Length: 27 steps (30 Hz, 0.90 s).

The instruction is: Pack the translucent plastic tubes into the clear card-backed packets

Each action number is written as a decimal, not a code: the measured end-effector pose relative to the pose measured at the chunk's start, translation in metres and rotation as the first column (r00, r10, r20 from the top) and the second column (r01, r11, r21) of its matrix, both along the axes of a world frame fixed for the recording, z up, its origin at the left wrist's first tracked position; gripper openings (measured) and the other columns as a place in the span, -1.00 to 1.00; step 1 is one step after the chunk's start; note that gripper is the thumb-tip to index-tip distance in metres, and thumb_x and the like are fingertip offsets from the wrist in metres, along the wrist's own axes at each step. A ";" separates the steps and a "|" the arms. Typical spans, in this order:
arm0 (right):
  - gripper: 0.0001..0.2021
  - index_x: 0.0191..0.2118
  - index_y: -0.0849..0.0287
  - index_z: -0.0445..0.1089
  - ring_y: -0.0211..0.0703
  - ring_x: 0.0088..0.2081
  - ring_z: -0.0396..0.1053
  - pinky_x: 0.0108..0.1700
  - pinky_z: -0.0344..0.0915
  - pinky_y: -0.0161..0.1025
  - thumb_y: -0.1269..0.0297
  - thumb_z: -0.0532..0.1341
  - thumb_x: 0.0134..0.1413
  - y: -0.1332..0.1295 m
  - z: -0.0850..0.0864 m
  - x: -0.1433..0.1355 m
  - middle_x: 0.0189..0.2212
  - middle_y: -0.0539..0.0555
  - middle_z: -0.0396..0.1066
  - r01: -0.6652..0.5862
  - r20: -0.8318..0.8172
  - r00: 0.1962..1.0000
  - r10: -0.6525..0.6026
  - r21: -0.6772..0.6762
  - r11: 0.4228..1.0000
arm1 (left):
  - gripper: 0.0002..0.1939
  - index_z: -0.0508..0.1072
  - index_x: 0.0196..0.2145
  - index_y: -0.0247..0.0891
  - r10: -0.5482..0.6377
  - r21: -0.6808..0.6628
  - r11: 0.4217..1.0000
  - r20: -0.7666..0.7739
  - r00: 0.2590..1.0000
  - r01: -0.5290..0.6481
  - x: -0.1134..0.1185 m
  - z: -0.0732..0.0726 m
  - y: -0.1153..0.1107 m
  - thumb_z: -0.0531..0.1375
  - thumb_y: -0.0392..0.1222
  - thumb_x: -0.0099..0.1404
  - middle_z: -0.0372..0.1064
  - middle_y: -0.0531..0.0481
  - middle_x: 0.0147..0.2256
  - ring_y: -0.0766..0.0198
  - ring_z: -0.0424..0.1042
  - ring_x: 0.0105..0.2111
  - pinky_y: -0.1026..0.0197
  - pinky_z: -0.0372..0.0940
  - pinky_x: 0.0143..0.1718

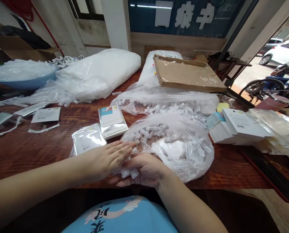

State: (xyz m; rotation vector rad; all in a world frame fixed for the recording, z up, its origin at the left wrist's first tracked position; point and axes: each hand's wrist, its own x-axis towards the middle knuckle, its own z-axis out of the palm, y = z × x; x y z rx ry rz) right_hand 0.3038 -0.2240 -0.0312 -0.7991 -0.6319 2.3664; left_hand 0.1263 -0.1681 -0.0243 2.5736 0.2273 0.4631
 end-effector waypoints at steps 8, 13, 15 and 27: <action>-0.76 -0.37 0.36 0.36 -0.27 -0.58 0.38 -0.49 0.29 -0.34 0.28 0.10 -0.12 -0.004 -0.027 -0.035 -0.63 0.04 0.38 -0.154 0.018 0.987 0.157 -0.103 0.983 | -0.58 0.30 -0.02 -0.11 -0.021 0.016 1.000 0.110 0.994 0.020 -0.027 -0.037 -0.027 0.07 -0.40 0.18 -0.20 -0.18 0.21 0.02 -0.25 0.20 -0.19 -0.16 0.11; -0.74 -0.38 0.41 0.39 -0.31 -0.51 0.40 -0.41 0.31 -0.40 0.36 0.05 -0.17 -0.001 -0.024 -0.046 -0.51 0.11 0.42 -0.228 -0.001 0.973 0.229 -0.132 0.965 | -0.50 0.10 0.13 -0.23 0.198 0.066 0.977 0.065 0.978 -0.203 -0.044 -0.027 -0.025 0.00 -0.37 0.22 -0.20 -0.24 0.21 0.05 -0.28 0.21 -0.13 -0.21 0.14; -0.69 -0.28 0.42 0.38 -0.28 -0.42 0.43 -0.36 0.31 -0.41 0.35 0.06 -0.16 -0.001 -0.022 -0.047 -0.40 0.17 0.45 -0.226 -0.042 0.974 0.222 -0.145 0.963 | -0.43 -0.03 0.19 -0.34 0.350 0.046 0.937 -0.055 0.935 -0.347 -0.060 -0.018 -0.016 -0.01 -0.34 0.23 -0.15 -0.27 0.20 0.03 -0.23 0.20 -0.07 -0.17 0.15; -0.81 -0.26 0.30 0.31 -0.38 -0.47 0.40 -0.41 0.33 -0.48 0.44 0.14 -0.09 0.005 -0.037 -0.076 -0.49 0.02 0.38 0.050 0.109 0.994 -0.020 -0.278 0.959 | -0.50 0.14 0.11 -0.50 0.828 0.309 0.542 -0.355 0.433 -0.782 -0.074 -0.073 0.014 -0.11 -0.18 0.27 0.01 -0.32 0.15 -0.07 -0.01 0.15 -0.05 -0.01 0.09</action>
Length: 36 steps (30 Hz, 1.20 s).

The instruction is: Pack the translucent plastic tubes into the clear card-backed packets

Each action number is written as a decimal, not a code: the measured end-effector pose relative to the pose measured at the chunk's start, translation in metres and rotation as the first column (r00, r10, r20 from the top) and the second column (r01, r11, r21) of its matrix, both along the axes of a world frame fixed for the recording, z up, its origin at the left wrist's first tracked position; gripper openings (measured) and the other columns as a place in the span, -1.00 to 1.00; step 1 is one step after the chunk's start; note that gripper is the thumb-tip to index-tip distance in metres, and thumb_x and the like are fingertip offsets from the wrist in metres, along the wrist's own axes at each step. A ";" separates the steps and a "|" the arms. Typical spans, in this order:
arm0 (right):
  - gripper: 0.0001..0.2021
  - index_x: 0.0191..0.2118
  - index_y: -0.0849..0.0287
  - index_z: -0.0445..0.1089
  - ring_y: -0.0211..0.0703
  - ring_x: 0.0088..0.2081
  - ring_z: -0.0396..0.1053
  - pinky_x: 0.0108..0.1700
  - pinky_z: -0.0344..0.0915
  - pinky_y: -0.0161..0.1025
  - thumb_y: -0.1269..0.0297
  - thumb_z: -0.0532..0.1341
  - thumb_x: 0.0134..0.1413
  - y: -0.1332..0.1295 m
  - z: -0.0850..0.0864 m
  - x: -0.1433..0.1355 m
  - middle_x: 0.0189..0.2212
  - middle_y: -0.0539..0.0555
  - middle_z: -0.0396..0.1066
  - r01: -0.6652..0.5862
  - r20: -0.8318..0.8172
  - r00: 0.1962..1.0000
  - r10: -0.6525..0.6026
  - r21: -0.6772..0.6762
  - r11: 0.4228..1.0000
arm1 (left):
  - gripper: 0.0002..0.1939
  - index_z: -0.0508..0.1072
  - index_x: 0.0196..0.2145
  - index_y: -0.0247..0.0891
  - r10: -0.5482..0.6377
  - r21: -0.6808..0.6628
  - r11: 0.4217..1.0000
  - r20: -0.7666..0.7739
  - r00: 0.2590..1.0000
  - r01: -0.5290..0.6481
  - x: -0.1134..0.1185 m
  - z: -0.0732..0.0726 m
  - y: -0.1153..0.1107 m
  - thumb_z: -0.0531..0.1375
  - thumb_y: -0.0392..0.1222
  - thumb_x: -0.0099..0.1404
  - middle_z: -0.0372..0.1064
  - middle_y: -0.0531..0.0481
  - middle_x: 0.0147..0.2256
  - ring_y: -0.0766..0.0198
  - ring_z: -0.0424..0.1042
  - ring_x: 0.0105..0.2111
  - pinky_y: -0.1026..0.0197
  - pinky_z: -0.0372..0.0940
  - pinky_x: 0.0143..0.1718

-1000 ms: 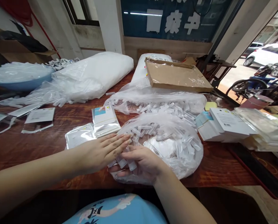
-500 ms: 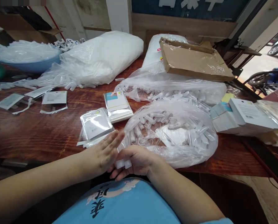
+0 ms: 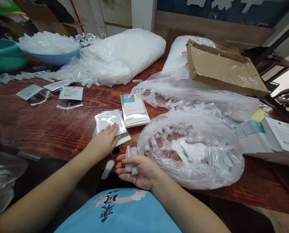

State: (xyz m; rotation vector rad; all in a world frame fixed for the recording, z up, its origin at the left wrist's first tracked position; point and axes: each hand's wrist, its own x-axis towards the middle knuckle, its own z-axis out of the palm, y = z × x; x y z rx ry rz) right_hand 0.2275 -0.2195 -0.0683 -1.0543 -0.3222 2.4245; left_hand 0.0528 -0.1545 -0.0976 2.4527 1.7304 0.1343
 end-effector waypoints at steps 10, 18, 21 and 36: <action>-0.82 -0.30 0.21 0.29 -0.39 -0.52 0.29 -0.47 0.24 -0.44 0.32 0.23 -0.09 0.032 -0.002 0.003 -0.56 -0.07 0.33 -0.046 0.320 0.947 -0.018 0.194 0.980 | -0.55 0.26 0.05 -0.36 0.033 0.239 0.969 0.134 0.990 -0.064 -0.008 0.008 -0.001 -0.09 -0.10 0.29 0.15 -0.10 0.11 0.09 0.03 0.15 0.06 0.03 0.09; -0.91 -0.32 0.13 0.38 -0.24 -0.33 0.34 -0.29 0.24 -0.34 0.31 0.19 -0.01 0.014 0.061 0.061 -0.37 0.02 0.42 -0.358 0.478 0.876 0.061 0.562 0.745 | -0.41 0.29 0.02 -0.50 -0.216 0.192 0.955 -0.073 0.974 0.226 -0.036 0.004 0.013 -0.03 0.06 0.23 0.16 -0.37 0.07 -0.20 0.19 0.02 -0.12 0.18 -0.09; -0.92 -0.36 0.09 0.33 -0.31 -0.44 0.29 -0.39 0.21 -0.39 0.24 0.20 -0.01 0.004 0.055 0.093 -0.52 -0.05 0.35 -0.064 0.483 0.816 -0.317 0.620 0.782 | -0.53 0.34 -0.05 -0.45 -0.334 0.329 0.899 0.089 0.938 0.289 -0.024 0.032 0.036 -0.03 -0.03 0.26 0.32 -0.29 -0.05 -0.01 0.29 -0.06 0.03 0.20 -0.08; -0.74 -0.34 0.18 0.31 -0.30 -0.45 0.27 -0.34 0.18 -0.32 0.13 0.28 -0.13 0.003 0.003 0.102 -0.55 -0.05 0.34 0.289 0.358 0.765 -0.536 0.553 0.781 | -0.73 0.34 -0.15 -0.32 -0.415 -0.201 0.895 -0.055 0.908 0.397 0.231 0.051 0.198 0.08 -0.13 0.23 0.32 -0.09 -0.16 0.22 0.35 -0.22 0.06 0.29 -0.22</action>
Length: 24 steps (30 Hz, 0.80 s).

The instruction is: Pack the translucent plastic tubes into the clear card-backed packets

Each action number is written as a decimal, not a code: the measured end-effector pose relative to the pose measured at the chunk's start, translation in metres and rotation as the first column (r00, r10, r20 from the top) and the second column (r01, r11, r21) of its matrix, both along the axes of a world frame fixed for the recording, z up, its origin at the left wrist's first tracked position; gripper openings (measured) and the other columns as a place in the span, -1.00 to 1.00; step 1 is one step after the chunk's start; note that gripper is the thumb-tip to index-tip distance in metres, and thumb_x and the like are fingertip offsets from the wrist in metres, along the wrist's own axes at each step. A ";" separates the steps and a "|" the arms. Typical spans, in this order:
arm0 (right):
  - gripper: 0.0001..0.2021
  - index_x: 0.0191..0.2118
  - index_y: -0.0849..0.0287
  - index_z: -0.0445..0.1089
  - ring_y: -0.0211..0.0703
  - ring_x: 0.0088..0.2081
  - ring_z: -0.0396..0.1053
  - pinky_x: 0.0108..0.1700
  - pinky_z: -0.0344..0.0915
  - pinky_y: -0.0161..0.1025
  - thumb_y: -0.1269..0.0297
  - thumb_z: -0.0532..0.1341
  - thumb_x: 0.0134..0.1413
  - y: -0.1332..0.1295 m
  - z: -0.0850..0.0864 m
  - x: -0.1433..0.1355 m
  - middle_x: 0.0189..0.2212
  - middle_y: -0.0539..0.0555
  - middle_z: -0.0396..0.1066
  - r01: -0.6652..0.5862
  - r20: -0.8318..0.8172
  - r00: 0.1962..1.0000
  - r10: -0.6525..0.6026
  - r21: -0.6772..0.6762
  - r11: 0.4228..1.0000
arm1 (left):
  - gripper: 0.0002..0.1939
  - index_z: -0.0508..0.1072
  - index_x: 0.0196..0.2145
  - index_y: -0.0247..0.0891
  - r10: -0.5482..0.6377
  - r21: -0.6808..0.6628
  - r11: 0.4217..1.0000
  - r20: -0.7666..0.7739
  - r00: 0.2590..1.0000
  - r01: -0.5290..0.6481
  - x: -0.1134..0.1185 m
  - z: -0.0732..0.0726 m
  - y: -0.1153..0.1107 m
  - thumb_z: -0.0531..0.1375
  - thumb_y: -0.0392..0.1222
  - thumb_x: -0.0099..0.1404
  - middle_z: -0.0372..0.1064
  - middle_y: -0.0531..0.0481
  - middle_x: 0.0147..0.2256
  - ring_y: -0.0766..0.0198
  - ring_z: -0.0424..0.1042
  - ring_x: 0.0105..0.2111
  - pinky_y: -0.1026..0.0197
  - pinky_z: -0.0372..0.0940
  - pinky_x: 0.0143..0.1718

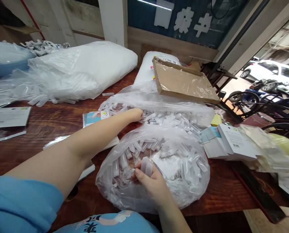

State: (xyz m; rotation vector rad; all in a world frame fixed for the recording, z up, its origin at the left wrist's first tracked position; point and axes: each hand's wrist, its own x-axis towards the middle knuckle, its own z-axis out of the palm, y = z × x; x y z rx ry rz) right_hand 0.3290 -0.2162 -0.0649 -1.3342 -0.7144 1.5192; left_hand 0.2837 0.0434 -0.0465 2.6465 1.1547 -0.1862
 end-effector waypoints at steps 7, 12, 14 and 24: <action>-0.79 -0.31 0.15 0.33 -0.29 -0.42 0.33 -0.36 0.23 -0.33 0.18 0.27 -0.08 0.003 0.009 0.008 -0.49 -0.04 0.38 0.079 -0.144 0.986 -0.078 0.006 0.997 | -0.71 0.38 -0.23 -0.34 0.169 0.098 0.981 -0.004 0.986 -0.168 -0.047 0.037 -0.042 0.08 -0.07 0.21 0.36 -0.12 -0.23 0.17 0.35 -0.22 0.08 0.24 -0.21; -0.69 -0.14 0.10 0.34 -0.24 -0.22 0.38 -0.15 0.26 -0.28 0.21 0.26 -0.07 0.013 0.017 -0.011 -0.24 0.02 0.43 0.206 -0.335 0.921 -0.198 -0.014 0.979 | -0.69 0.42 -0.36 -0.18 0.133 0.046 0.988 0.194 0.972 -0.145 -0.108 0.060 -0.142 0.00 0.05 0.18 0.42 0.04 -0.40 0.24 0.38 -0.38 0.26 0.20 -0.40; -0.67 -0.10 0.11 0.34 -0.21 -0.14 0.36 -0.07 0.23 -0.27 0.22 0.25 -0.05 0.013 0.017 -0.024 -0.19 0.04 0.43 0.114 -0.407 0.908 -0.103 0.004 0.993 | -0.71 0.43 -0.39 -0.20 0.079 0.018 0.996 0.213 0.974 -0.084 -0.121 0.051 -0.182 -0.01 -0.01 0.20 0.41 0.02 -0.44 0.21 0.38 -0.43 0.21 0.19 -0.44; -0.74 -0.18 0.17 0.35 -0.17 -0.23 0.42 -0.27 0.34 -0.29 0.21 0.23 -0.03 -0.005 0.017 -0.063 -0.26 0.09 0.46 -0.215 -0.416 0.901 0.122 -0.186 0.959 | -0.64 0.45 -0.29 -0.20 0.246 -0.086 0.969 0.364 0.899 -0.230 -0.208 0.018 -0.216 -0.10 -0.06 0.28 0.43 -0.05 -0.32 0.22 0.39 -0.31 0.20 0.26 -0.30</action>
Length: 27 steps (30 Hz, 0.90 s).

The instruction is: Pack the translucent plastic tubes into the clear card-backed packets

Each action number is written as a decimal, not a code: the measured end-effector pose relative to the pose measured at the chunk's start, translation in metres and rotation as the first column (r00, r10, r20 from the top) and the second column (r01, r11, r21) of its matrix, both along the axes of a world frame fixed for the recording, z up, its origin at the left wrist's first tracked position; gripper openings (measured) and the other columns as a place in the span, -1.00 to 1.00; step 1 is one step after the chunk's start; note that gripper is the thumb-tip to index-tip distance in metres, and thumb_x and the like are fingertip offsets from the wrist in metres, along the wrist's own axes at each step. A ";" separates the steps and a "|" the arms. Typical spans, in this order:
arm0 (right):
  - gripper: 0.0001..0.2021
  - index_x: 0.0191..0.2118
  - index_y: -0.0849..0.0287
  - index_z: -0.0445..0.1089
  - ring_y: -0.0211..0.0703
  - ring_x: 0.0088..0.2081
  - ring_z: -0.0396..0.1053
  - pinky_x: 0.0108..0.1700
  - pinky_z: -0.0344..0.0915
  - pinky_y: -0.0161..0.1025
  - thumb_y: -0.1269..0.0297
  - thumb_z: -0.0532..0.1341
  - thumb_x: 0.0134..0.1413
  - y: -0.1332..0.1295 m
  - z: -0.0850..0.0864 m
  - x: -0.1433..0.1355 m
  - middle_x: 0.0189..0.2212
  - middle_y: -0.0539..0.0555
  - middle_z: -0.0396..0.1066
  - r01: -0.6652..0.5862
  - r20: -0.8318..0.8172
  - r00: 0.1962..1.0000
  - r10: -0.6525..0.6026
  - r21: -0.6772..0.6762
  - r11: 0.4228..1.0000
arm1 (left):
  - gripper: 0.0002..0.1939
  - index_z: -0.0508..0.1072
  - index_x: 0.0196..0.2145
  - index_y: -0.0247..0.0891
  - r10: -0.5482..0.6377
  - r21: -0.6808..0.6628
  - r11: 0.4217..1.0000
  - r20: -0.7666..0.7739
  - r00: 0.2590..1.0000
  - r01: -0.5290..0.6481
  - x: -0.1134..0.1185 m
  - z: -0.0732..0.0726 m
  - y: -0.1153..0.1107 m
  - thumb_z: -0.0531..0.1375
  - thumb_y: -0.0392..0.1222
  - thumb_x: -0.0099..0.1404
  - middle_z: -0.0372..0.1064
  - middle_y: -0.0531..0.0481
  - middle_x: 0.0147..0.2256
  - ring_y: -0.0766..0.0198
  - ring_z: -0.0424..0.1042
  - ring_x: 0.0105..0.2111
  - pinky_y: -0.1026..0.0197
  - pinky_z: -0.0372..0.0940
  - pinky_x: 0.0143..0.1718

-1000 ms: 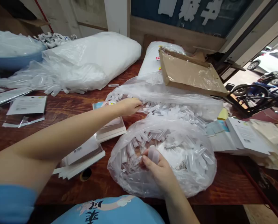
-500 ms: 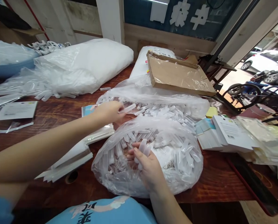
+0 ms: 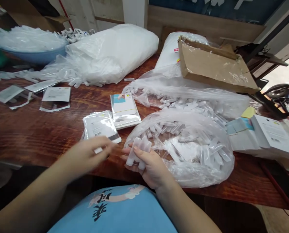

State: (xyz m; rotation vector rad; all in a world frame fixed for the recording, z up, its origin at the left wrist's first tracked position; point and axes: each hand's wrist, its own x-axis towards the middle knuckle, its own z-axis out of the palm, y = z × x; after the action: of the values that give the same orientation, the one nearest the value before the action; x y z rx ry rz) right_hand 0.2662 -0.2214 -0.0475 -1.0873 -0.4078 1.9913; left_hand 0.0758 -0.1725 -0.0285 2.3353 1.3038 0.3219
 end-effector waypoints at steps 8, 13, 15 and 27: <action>-0.66 -0.12 0.19 0.27 -0.15 -0.38 0.46 -0.47 0.36 -0.35 0.13 0.19 0.01 -0.009 -0.003 -0.028 -0.45 0.06 0.42 -0.336 -0.162 0.934 0.317 -0.104 0.936 | -0.42 0.22 0.07 -0.39 0.144 0.110 0.988 -0.393 0.908 -0.109 -0.060 -0.047 0.038 -0.03 0.05 0.21 0.04 -0.37 0.13 -0.08 0.11 0.09 0.00 0.16 -0.03; -0.67 -0.12 0.20 0.29 -0.31 -0.48 0.41 -0.48 0.36 -0.41 0.17 0.21 -0.01 -0.001 -0.010 -0.044 -0.50 -0.01 0.36 -0.318 -0.156 0.942 0.297 -0.131 0.939 | -0.44 0.18 0.09 -0.52 0.099 0.111 0.992 -0.411 0.906 -0.058 -0.054 -0.053 0.030 -0.04 -0.10 0.21 0.00 -0.41 0.14 -0.11 0.02 0.13 -0.05 0.07 0.03; -0.69 -0.16 0.24 0.32 -0.36 -0.47 0.39 -0.45 0.35 -0.45 0.26 0.26 -0.06 0.004 -0.011 -0.051 -0.51 -0.02 0.35 -0.307 -0.134 0.948 0.290 -0.139 0.941 | -0.48 0.18 0.08 -0.54 0.083 0.118 0.992 -0.406 0.910 -0.038 -0.056 -0.054 0.028 -0.03 -0.24 0.18 0.04 -0.37 0.13 -0.06 0.03 0.13 0.01 0.01 0.08; -0.78 -0.34 0.30 0.42 -0.35 -0.38 0.41 -0.28 0.32 -0.43 0.33 0.33 -0.18 0.012 -0.014 -0.082 -0.45 0.03 0.42 -0.372 -0.084 0.927 0.364 -0.118 0.921 | -0.56 0.21 0.10 -0.28 0.380 0.073 0.910 0.246 0.892 -0.408 -0.053 -0.042 -0.025 -0.10 -0.26 0.26 -0.20 -0.15 0.23 0.16 -0.13 0.20 0.08 -0.08 0.16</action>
State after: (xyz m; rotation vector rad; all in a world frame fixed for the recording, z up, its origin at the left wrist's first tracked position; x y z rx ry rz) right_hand 0.1846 -0.2097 -0.0613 -1.0881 -0.4822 2.4082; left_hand 0.0231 -0.1979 -0.0709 2.0341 1.6746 0.7945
